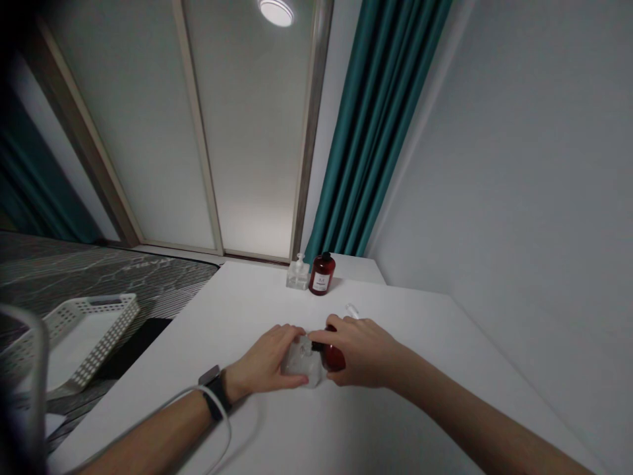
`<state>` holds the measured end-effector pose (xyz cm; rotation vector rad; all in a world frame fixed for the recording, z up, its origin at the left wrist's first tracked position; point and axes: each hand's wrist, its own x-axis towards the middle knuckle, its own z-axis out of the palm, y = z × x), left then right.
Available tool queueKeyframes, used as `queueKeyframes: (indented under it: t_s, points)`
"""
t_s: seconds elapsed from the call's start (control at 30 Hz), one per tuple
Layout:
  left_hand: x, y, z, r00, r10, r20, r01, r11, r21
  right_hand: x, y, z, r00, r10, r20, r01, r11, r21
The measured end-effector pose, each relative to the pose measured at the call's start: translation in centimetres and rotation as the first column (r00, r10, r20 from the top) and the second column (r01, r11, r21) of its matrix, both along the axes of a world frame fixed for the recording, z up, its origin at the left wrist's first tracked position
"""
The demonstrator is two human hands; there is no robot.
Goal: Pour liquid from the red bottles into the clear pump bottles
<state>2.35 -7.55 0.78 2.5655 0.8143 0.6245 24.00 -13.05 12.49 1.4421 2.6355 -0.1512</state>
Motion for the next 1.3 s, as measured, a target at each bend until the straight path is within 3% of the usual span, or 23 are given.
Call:
queueKeyframes:
  t_s: [1.3]
  points:
    - [-0.04, 0.0, 0.3, 1.0, -0.01, 0.006, 0.01, 1.0, -0.016, -0.23, 0.13, 0.13, 1.0, 0.018, 0.011, -0.018, 1.0, 0.005]
